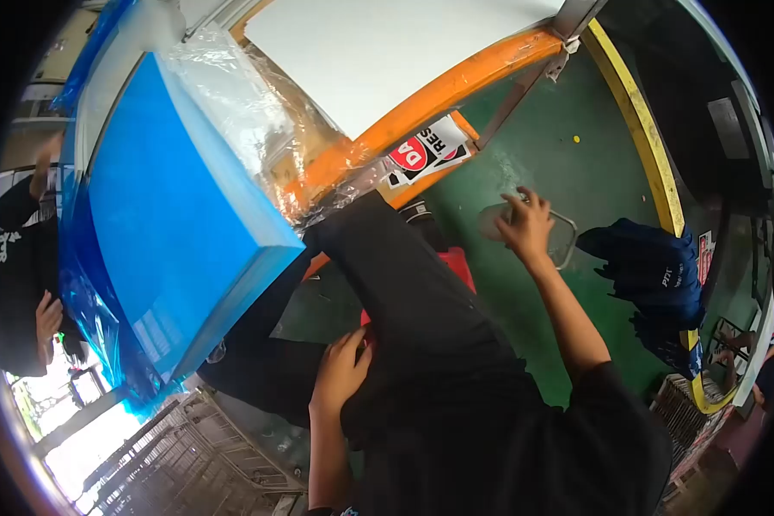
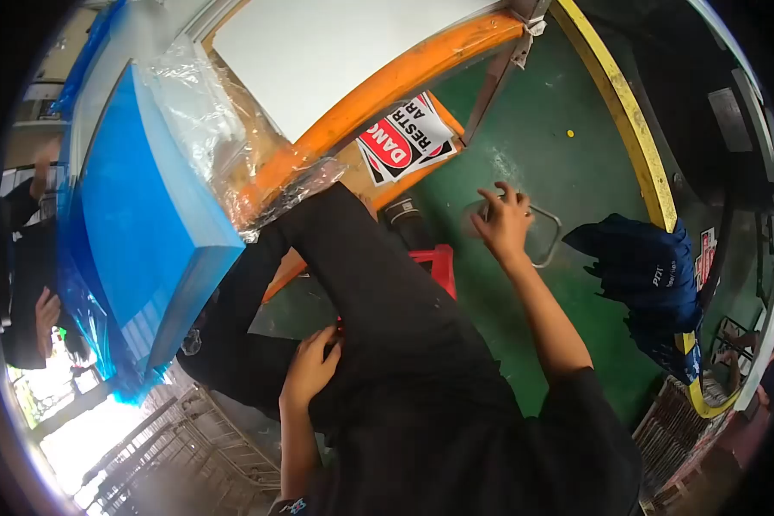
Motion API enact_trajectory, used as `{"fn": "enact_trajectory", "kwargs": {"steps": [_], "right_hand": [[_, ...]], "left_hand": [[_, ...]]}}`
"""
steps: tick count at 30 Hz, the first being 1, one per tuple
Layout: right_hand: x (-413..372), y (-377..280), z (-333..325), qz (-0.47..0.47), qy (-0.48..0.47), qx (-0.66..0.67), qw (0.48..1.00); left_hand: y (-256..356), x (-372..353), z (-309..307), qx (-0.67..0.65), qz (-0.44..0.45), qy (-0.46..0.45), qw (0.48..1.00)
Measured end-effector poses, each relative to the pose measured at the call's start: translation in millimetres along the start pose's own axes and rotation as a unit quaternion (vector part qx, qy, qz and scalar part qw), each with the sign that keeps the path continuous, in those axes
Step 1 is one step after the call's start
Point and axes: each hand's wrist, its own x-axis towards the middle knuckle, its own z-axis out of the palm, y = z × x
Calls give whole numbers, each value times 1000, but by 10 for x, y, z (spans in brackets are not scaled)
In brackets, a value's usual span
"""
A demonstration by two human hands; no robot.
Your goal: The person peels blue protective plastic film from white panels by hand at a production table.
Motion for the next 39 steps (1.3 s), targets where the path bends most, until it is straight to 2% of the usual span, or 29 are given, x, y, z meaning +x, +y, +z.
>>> {"fn": "enact_trajectory", "kwargs": {"steps": [3, 7, 9, 11, 12, 14, 16, 18, 19, 20, 22, 24, 27, 29, 30, 33, 35, 38, 39], "right_hand": [[-17, 490, 725, 45, -64, -60, 995], [243, 769, 1107, 80, -114, -135, 981], [207, 1234, 1695, 17, -85, -30, 996], [301, 843, 1592, 115, -161, -36, 980], [315, 788, 1654, 115, -159, -44, 980], [246, 743, 1816, 158, -142, -101, 972], [149, 937, 2255, 150, -98, -129, 975], [205, 591, 2027, 175, -172, -135, 960], [222, 494, 2027, 178, -163, -136, 961], [213, 655, 2031, 184, -156, -112, 964], [209, 768, 2143, 196, -131, -107, 966], [305, 930, 2309, 207, -100, -91, 969], [375, 791, 1926, 156, -110, 50, 980], [306, 752, 1977, 133, -151, 319, 926], [269, 770, 2020, 123, -172, 445, 870], [-34, -230, 957, 198, -369, 489, 765], [-323, -902, 392, 218, -434, 523, 700], [-477, -1286, 21, 168, -428, 604, 651], [-482, -1303, 15, 138, -394, 553, 721]], "left_hand": [[87, -153, 90, 11, -27, -3, 1000], [134, -87, 198, -16, 1, 2, 1000], [157, -177, 142, -23, -12, 15, 1000], [110, -227, 139, -5, -30, 17, 999], [74, -239, 139, 2, -43, 4, 999], [46, -170, 165, -24, -66, 46, 996], [64, -121, 219, -25, -88, 76, 993], [-131, 69, 307, 10, -34, 119, 992], [-187, 155, 345, 30, -9, 138, 990], [85, 192, 543, 17, -43, 93, 995], [75, 303, 498, -51, -106, -22, 993], [-21, 345, 531, -64, -61, 6, 996], [-117, 312, 640, -64, -2, 56, 996], [-173, 326, 685, -96, 17, 70, 993], [-184, 335, 708, -133, 18, 65, 989], [-284, 413, 718, -216, 41, 51, 974], [-319, 435, 666, -224, 44, 38, 973], [-237, 415, 523, -183, 21, 7, 983], [-207, 394, 457, -172, 14, -4, 985]]}}
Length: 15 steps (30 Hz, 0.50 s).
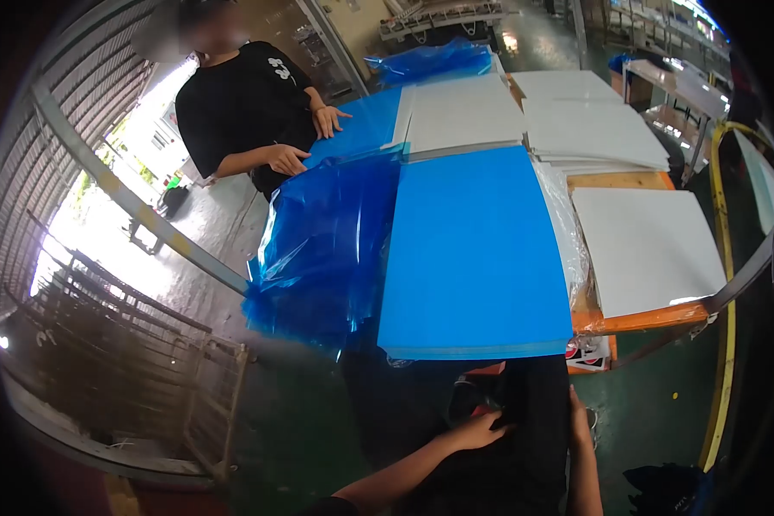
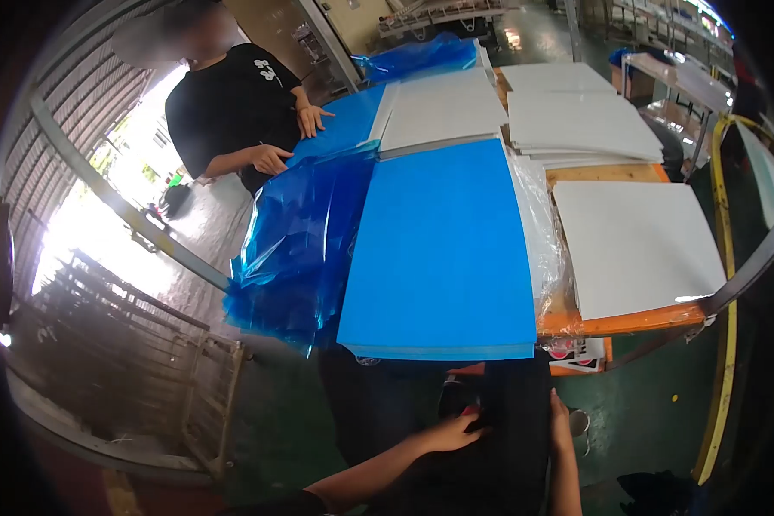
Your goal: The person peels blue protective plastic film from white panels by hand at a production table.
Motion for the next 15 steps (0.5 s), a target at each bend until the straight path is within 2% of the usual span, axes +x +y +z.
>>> {"fn": "enact_trajectory", "kwargs": {"steps": [2, 4, 6, 7, 10, 11, 13, 14, 15], "right_hand": [[-30, 92, 11, -53, 91, -161, 981], [-116, 54, 81, -102, 125, -259, 952], [-174, 24, 108, -132, 142, -375, 906], [-270, -59, 206, -181, 161, -430, 870], [-650, -491, 469, -185, 100, -516, 830], [-765, -638, 568, -212, 74, -539, 812], [-1003, -1016, 827, -213, -43, -418, 882], [-1187, -1234, 1002, -188, -145, -297, 925], [-1364, -1493, 1211, -160, -235, -161, 945]], "left_hand": [[95, -90, -74, 17, -19, -17, 1000], [163, -146, -143, 30, -34, -26, 999], [-62, -138, 2, 33, 29, 46, 998], [-88, -146, 15, 34, 60, 83, 994], [-21, -223, -96, 47, 54, 83, 994], [-55, -210, -99, 46, 57, 96, 993], [-97, -204, -90, 54, 58, 119, 990], [-110, -187, -73, 40, 78, 140, 986], [-220, -121, 20, 6, 106, 166, 980]]}}
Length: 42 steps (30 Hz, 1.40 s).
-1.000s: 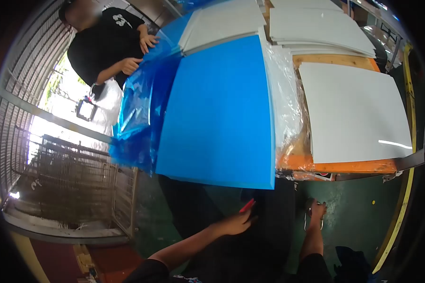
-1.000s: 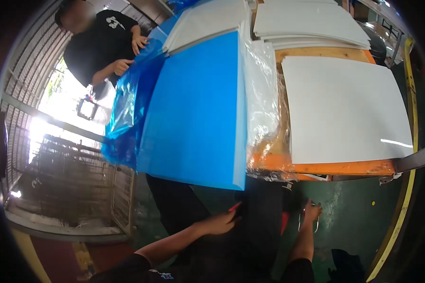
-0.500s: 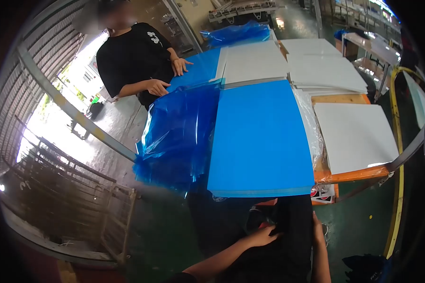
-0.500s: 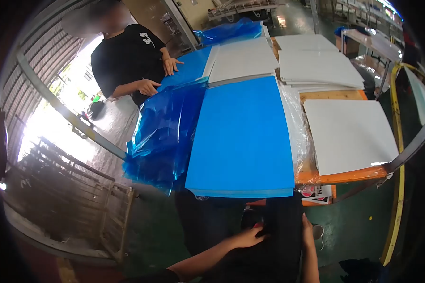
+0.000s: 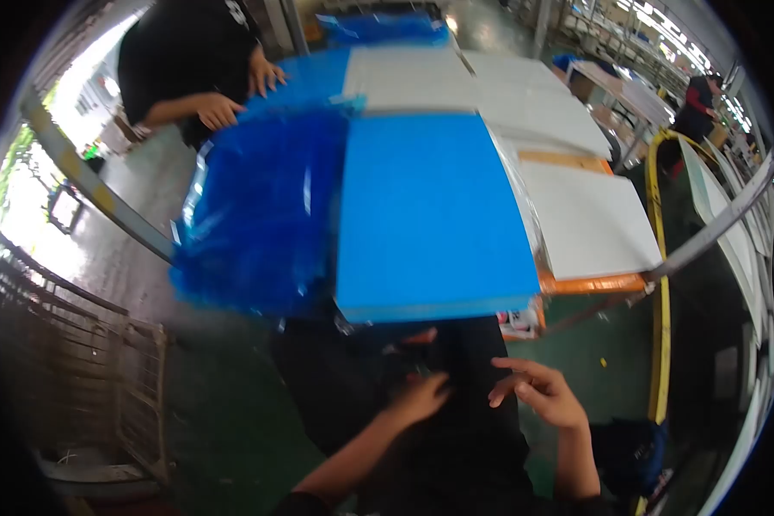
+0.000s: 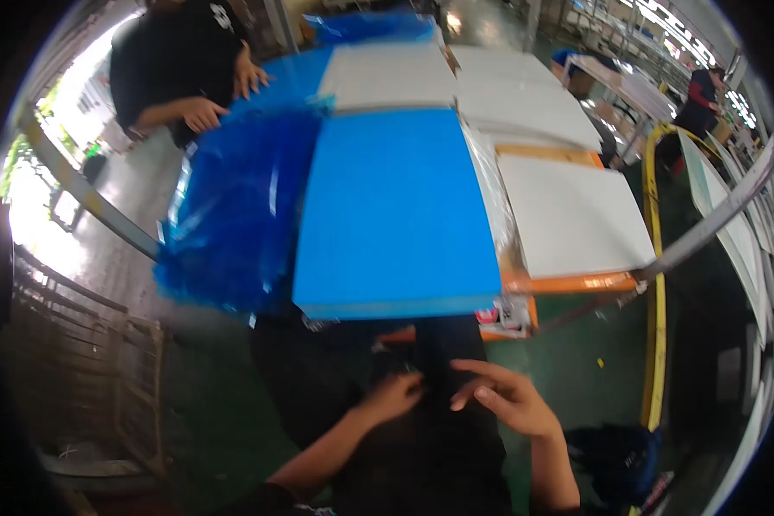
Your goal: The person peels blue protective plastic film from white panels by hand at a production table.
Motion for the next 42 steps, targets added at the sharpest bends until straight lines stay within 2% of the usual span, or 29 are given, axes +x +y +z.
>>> {"fn": "enact_trajectory", "kwargs": {"steps": [2, 4, 6, 8, 11, 17, 20, 23, 26, 29, 33, 35, 38, 42], "right_hand": [[9, -390, 31, -111, -97, -92, 985], [239, -703, 214, -286, -55, -254, 922], [525, -902, 461, -364, 16, -417, 832], [804, -882, 514, -400, 32, -537, 742], [1090, -803, 480, -396, 1, -595, 699], [1213, -805, 450, -366, -77, -646, 666], [1204, -741, 485, -383, -56, -643, 661], [1208, -789, 439, -371, -62, -632, 677], [1205, -847, 442, -347, -63, -631, 691], [1222, -856, 458, -336, -81, -652, 675], [1301, -969, 463, -285, -117, -595, 743], [1351, -969, 392, -264, -126, -568, 769], [1404, -1003, 428, -253, -123, -560, 779], [1430, -986, 467, -242, -147, -584, 761]], "left_hand": [[344, 14, -221, 31, -39, -11, 999], [334, -4, -207, -1, -40, -18, 999], [440, 5, -283, -7, -50, -31, 998], [456, -29, -294, -10, -48, -30, 998], [429, -38, -291, -7, -19, -17, 1000], [361, -3, -334, -8, -68, -61, 996], [361, -19, -338, 9, -39, -34, 999], [739, 1, -643, -54, -46, -45, 996], [1205, 6, -921, -233, 26, 49, 971], [1478, 52, -1129, -372, 66, 100, 921], [1628, 239, -1319, -443, 34, 161, 881], [1672, 274, -1385, -462, 20, 160, 872], [1692, 299, -1389, -475, 24, 166, 864], [1685, 285, -1396, -468, 19, 171, 867]]}}
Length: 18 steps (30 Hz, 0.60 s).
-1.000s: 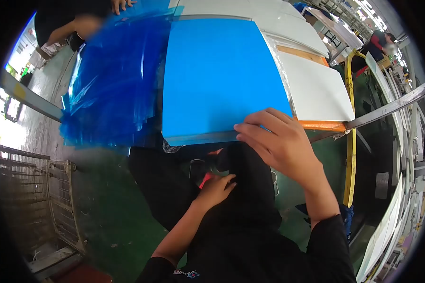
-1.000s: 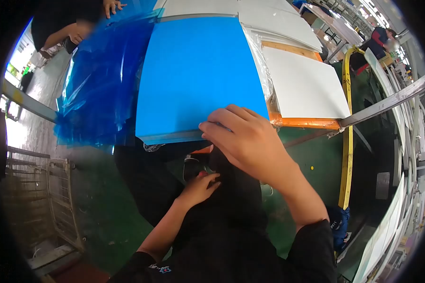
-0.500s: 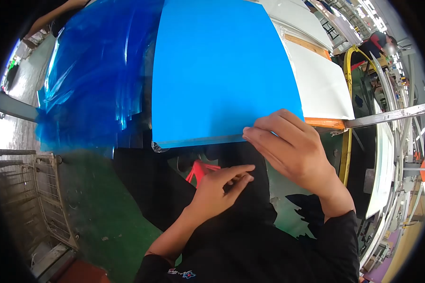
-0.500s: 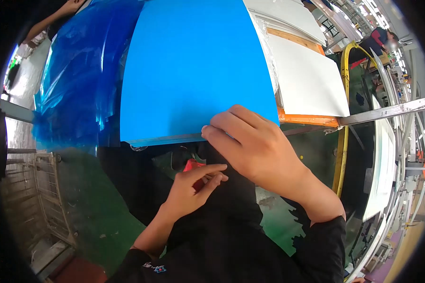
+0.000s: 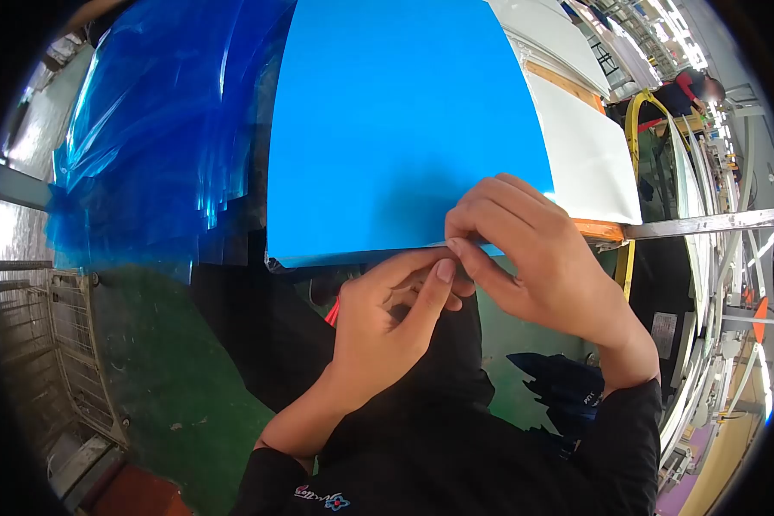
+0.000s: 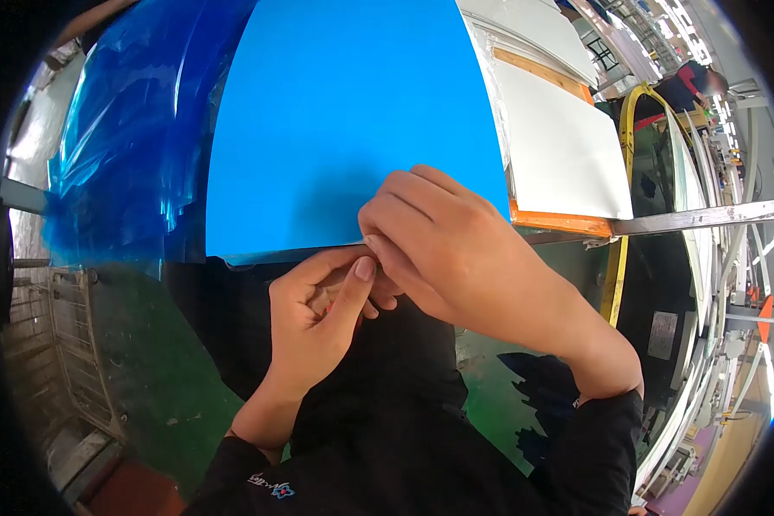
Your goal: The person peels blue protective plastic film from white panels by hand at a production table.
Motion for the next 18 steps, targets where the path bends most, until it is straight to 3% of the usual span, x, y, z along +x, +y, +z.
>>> {"fn": "enact_trajectory", "kwargs": {"steps": [5, 10, 13, 18], "right_hand": [[4, -17, -14, 17, 6, -1, 1000], [43, -116, -207, 12, 108, -75, 991], [57, -189, -341, 16, 141, -66, 988], [57, -186, -446, -36, 113, -64, 991]], "left_hand": [[109, -68, -39, -16, -53, -37, 998], [387, -171, 28, -96, -73, -139, 983], [604, -16, 181, -217, -63, -105, 969], [451, 230, 471, -183, 94, -31, 978]]}}
